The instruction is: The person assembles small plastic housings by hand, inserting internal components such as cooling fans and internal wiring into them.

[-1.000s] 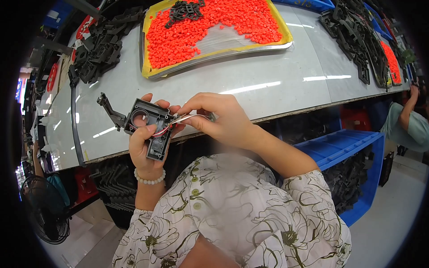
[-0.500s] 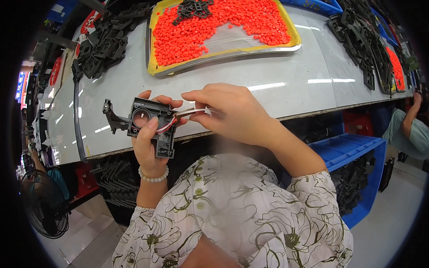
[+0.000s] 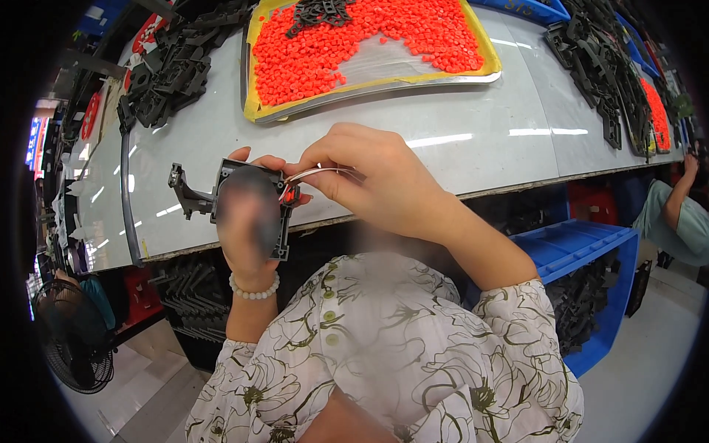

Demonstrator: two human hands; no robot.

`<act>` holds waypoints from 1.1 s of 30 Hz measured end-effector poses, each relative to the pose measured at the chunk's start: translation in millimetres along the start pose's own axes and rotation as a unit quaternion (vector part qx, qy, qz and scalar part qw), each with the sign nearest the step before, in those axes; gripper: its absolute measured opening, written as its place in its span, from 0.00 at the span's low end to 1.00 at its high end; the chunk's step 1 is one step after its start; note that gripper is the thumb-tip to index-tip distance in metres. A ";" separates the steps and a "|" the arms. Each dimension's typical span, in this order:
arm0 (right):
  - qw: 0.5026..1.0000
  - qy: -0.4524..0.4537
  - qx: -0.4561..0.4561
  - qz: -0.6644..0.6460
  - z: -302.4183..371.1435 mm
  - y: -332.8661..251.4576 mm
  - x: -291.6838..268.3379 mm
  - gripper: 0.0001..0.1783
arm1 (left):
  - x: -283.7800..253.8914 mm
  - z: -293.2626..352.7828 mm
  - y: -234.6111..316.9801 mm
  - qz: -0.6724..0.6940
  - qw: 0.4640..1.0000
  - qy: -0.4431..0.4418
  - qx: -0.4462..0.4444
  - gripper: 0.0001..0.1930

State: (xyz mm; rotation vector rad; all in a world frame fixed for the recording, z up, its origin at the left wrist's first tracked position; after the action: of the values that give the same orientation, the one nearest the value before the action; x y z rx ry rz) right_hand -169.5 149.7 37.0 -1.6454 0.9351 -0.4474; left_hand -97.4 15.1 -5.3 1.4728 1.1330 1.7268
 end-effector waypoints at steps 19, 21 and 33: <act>0.996 0.020 -0.041 0.076 -8.6 -12.1 26.2 0.07 | -4.4 1.0 7.9 -0.094 0.985 -0.009 0.143 0.29; 0.995 0.025 -0.052 0.082 -8.7 -12.4 27.7 0.07 | -4.2 1.3 8.1 -0.110 0.982 -0.005 0.151 0.29; 0.990 0.049 -0.083 0.104 -3.6 -13.2 32.3 0.06 | -3.4 4.0 7.9 -0.173 0.966 0.031 0.190 0.36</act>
State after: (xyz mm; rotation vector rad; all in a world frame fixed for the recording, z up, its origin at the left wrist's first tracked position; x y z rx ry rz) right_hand -147.8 123.2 44.6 -1.6636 1.2313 -0.3157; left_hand -92.1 9.5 0.1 1.3345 1.7161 1.3737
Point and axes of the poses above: each hand's wrist, its own z-axis away from the middle knuckle, its own x-axis out of the palm, y = z × x, the point moved 7 cm from there along -z, towards the middle knuckle, and after that the axes turned 9 degrees about -z, right-handed, at the moved point
